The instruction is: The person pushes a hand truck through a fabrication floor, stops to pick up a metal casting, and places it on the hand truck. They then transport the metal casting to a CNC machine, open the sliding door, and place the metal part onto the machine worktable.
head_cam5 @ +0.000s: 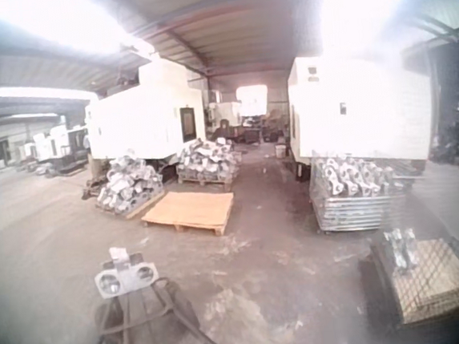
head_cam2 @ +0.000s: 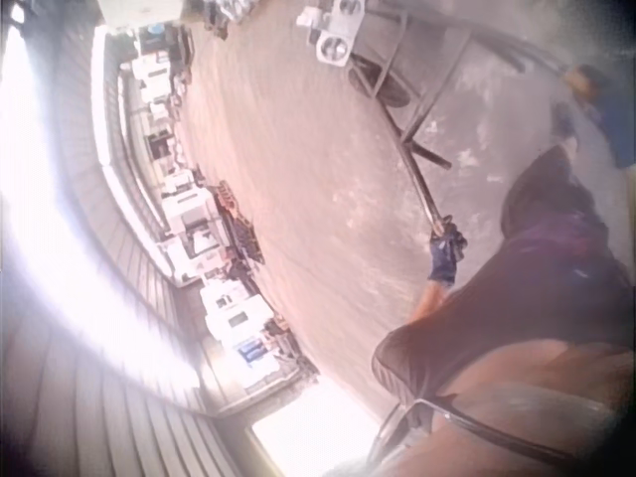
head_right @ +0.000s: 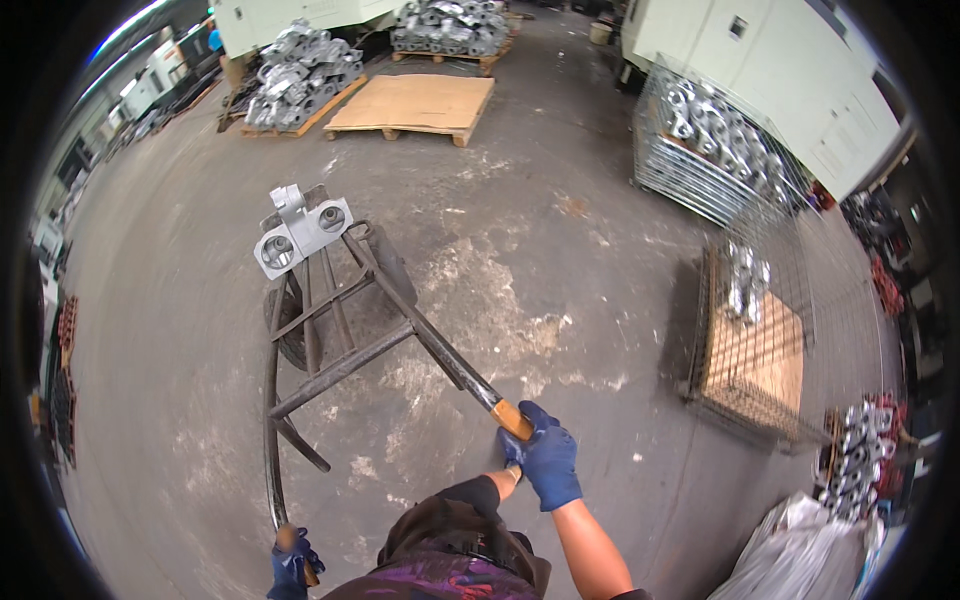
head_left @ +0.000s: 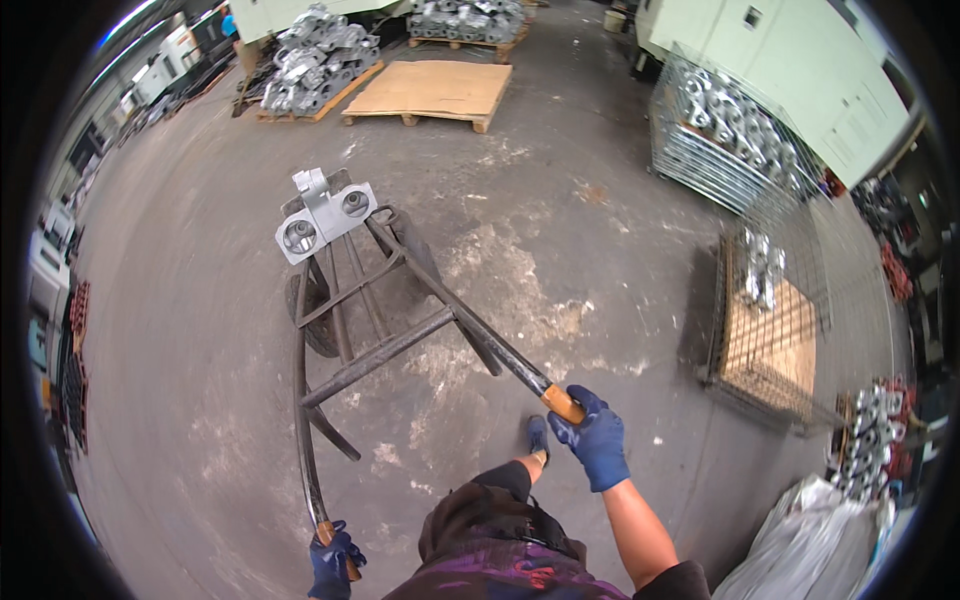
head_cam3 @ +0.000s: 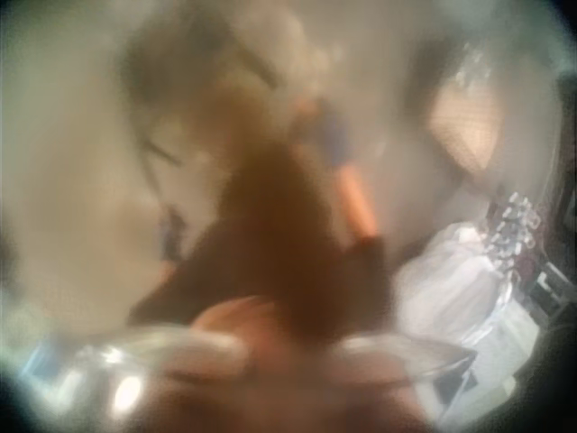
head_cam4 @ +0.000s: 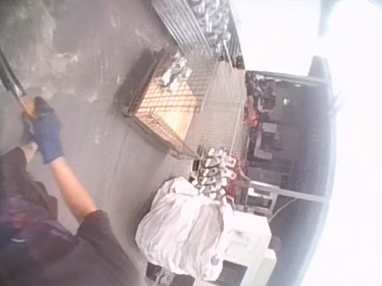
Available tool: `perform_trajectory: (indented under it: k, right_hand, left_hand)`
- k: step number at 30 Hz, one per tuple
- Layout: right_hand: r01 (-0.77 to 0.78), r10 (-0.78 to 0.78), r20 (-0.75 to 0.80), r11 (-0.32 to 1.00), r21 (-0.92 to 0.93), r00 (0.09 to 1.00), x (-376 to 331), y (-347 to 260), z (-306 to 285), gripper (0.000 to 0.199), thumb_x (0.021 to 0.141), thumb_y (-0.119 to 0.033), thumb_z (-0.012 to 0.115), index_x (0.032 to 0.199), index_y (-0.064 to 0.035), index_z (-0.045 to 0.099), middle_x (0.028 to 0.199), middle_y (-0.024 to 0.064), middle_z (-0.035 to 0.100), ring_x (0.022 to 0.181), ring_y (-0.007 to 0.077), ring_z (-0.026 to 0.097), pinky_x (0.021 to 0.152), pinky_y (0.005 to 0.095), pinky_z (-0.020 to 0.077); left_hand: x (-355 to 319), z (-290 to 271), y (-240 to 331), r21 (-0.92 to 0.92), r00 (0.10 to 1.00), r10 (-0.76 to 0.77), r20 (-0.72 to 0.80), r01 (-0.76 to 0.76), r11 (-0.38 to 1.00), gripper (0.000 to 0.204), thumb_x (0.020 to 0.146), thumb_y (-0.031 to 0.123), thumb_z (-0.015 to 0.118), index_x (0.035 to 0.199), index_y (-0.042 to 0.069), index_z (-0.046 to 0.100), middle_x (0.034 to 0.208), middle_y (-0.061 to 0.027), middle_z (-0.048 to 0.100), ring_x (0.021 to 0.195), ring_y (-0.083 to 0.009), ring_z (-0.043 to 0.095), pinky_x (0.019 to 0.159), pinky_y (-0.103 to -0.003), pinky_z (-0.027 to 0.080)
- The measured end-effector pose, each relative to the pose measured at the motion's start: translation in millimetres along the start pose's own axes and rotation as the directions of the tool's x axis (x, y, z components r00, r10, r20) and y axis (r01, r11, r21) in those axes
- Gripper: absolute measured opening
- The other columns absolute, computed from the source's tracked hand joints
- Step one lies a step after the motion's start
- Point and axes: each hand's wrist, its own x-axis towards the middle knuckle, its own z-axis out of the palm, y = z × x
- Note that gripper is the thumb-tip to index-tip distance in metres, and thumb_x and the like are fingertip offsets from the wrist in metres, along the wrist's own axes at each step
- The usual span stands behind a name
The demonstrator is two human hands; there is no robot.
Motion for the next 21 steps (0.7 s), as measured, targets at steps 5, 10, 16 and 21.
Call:
perform_trajectory:
  k: [5,10,16,21]
  right_hand:
    - [0.152,-0.15,0.07,0.988,-0.019,0.986,119.6,34.5,-11.8,0.047,0.072,-0.037,0.079,0.108,-0.0087,0.068,0.1,0.0171,0.069,0.09,0.0358,0.067,0.079,0.0413,0.054]
    - [0.331,-0.332,0.091,0.943,0.025,0.939,233.4,53.9,3.6,0.044,0.073,-0.032,0.078,0.107,-0.0074,0.067,0.097,0.0177,0.069,0.087,0.0361,0.067,0.079,0.0402,0.054]
    - [0.424,-0.424,0.066,0.906,0.024,0.903,365.4,19.4,8.3,0.048,0.07,-0.026,0.079,0.111,-0.0063,0.065,0.098,0.0149,0.069,0.087,0.0321,0.068,0.077,0.0397,0.0548]
    - [0.666,-0.665,-0.039,0.745,0.048,0.746,487.9,23.9,57.2,0.044,0.071,-0.019,0.079,0.109,-0.0028,0.065,0.088,0.0123,0.069,0.077,0.0251,0.068,0.071,0.0341,0.055]
  left_hand:
    - [0.6,126.1,-29.7,-0.064,0.992,0.053,-0.119,-0.061,0.996,0.032,0.086,0.008,0.062,0.115,0.001,0.053,0.064,-0.0049,0.051,0.046,-0.0222,0.054,0.04,-0.04,0.049]
    - [14.8,213.6,-8.0,-0.3,0.985,0.007,-0.174,-0.06,0.952,0.029,0.08,0.008,0.064,0.107,0.001,0.054,0.065,-0.0062,0.055,0.049,-0.0197,0.057,0.046,-0.035,0.051]
    - [51.5,287.4,42.3,-0.313,0.968,0.015,-0.249,-0.095,0.945,0.032,0.079,0.01,0.067,0.108,0.0,0.056,0.067,-0.0062,0.057,0.051,-0.0202,0.058,0.048,-0.034,0.051]
    - [78.5,362.2,93.7,0.024,0.94,0.148,-0.306,-0.148,0.989,0.03,0.085,0.011,0.062,0.112,-0.002,0.057,0.084,-0.0112,0.059,0.069,-0.0229,0.06,0.064,-0.037,0.05]
